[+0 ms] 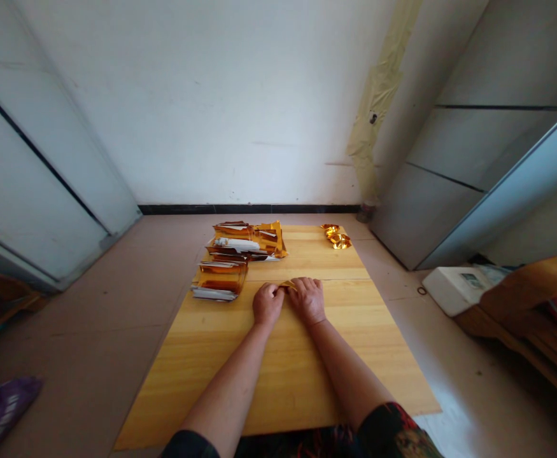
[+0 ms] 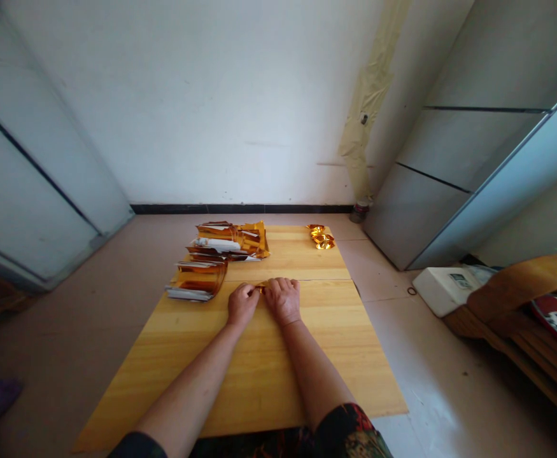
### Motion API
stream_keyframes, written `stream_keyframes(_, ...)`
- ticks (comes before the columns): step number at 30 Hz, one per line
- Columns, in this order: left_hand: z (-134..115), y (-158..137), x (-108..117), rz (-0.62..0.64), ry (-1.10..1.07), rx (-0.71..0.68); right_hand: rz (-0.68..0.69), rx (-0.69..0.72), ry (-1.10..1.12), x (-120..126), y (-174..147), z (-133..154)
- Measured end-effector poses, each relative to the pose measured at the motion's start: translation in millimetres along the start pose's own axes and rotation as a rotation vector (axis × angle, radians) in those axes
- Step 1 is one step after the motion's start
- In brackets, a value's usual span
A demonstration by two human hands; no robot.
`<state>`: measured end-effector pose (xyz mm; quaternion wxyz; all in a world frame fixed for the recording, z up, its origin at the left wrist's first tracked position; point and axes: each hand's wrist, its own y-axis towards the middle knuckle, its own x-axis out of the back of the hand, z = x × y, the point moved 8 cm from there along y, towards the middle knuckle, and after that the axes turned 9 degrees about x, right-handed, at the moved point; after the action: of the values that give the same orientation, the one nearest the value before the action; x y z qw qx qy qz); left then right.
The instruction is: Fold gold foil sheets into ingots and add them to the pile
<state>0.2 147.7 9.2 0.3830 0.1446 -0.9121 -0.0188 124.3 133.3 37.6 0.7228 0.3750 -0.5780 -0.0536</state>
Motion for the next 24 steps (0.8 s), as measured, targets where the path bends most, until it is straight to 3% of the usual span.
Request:
stream_keyframes(11,7,2,4,-0.064,-0.071,0.042,-0.021,-0.080,0.070,6,-14,-14)
stream_keyframes(24,5,2,0,-0.010,-0.035,0.042,-0.003,-0.052,-0.003,2,-11,-11)
